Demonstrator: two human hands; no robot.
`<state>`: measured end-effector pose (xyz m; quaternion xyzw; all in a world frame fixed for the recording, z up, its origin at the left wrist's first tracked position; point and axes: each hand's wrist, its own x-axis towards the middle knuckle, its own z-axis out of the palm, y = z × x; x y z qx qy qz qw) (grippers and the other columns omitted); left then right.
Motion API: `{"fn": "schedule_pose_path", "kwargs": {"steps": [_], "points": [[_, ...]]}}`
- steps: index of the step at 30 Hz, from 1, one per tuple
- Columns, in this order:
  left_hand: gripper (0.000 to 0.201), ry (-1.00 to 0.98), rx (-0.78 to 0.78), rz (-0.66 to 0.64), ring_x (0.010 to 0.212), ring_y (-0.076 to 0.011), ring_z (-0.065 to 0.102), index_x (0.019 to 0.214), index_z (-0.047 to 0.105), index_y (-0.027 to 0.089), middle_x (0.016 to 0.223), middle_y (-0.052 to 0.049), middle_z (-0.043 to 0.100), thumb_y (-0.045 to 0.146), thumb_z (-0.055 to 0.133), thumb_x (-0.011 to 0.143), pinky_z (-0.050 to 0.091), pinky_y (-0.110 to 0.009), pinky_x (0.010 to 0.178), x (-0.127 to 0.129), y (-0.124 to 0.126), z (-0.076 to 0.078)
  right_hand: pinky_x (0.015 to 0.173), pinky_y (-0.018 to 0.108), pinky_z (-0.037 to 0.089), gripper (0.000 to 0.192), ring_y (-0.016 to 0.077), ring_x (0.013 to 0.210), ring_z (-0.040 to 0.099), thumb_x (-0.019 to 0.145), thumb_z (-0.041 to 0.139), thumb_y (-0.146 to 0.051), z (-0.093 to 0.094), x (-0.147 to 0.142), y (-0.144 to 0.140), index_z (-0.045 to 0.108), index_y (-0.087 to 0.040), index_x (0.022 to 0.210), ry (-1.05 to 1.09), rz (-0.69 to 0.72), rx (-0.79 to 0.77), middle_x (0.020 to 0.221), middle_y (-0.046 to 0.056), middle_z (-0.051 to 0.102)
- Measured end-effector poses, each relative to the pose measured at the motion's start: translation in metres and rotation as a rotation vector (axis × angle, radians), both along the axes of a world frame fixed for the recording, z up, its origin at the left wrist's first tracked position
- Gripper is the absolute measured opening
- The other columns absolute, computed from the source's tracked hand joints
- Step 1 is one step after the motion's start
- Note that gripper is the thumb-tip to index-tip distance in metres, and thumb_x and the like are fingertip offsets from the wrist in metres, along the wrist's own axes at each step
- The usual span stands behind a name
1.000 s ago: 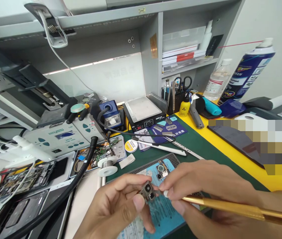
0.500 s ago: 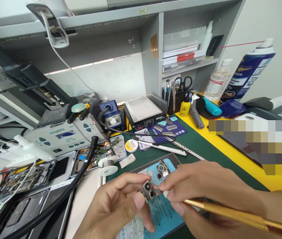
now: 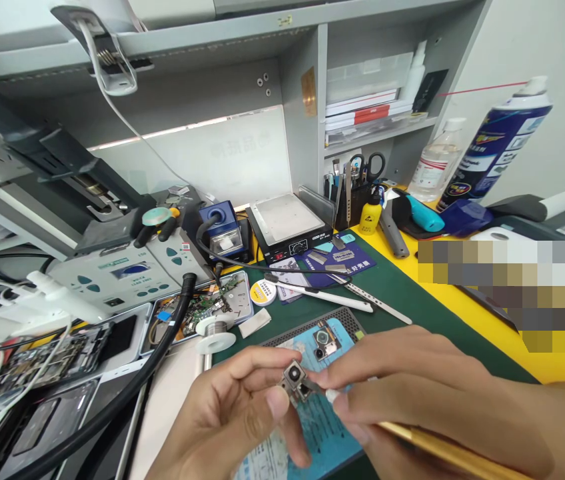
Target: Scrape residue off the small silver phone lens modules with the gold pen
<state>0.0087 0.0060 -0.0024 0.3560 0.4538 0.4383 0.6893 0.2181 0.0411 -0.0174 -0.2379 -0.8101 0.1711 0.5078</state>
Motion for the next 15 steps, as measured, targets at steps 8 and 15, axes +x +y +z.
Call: {"fn": "schedule_pose_path", "kwargs": {"steps": [8,15], "points": [[0.025,-0.028,0.001,-0.026,0.061,-0.0156,0.071,0.105,0.077,0.024,0.067,-0.001,0.075,0.036,0.080,0.082,0.050,-0.025,0.067,-0.001,0.000,0.000,0.081,0.009,0.059,0.017,0.0083,0.077,0.077,0.080,0.069,-0.005,0.010,0.002,0.007,0.069,-0.021,0.083,-0.104,0.016,0.060,0.089,-0.002,0.081],[0.031,-0.019,0.012,-0.047,0.062,-0.0152,0.071,0.106,0.077,0.021,0.068,-0.002,0.075,0.038,0.081,0.081,0.051,-0.024,0.067,-0.003,0.002,-0.001,0.076,0.013,0.061,0.019,0.0096,0.076,0.077,0.081,0.067,-0.003,0.007,0.005,0.003,0.068,-0.021,0.086,-0.085,0.042,0.047,0.093,-0.001,0.081]]}}
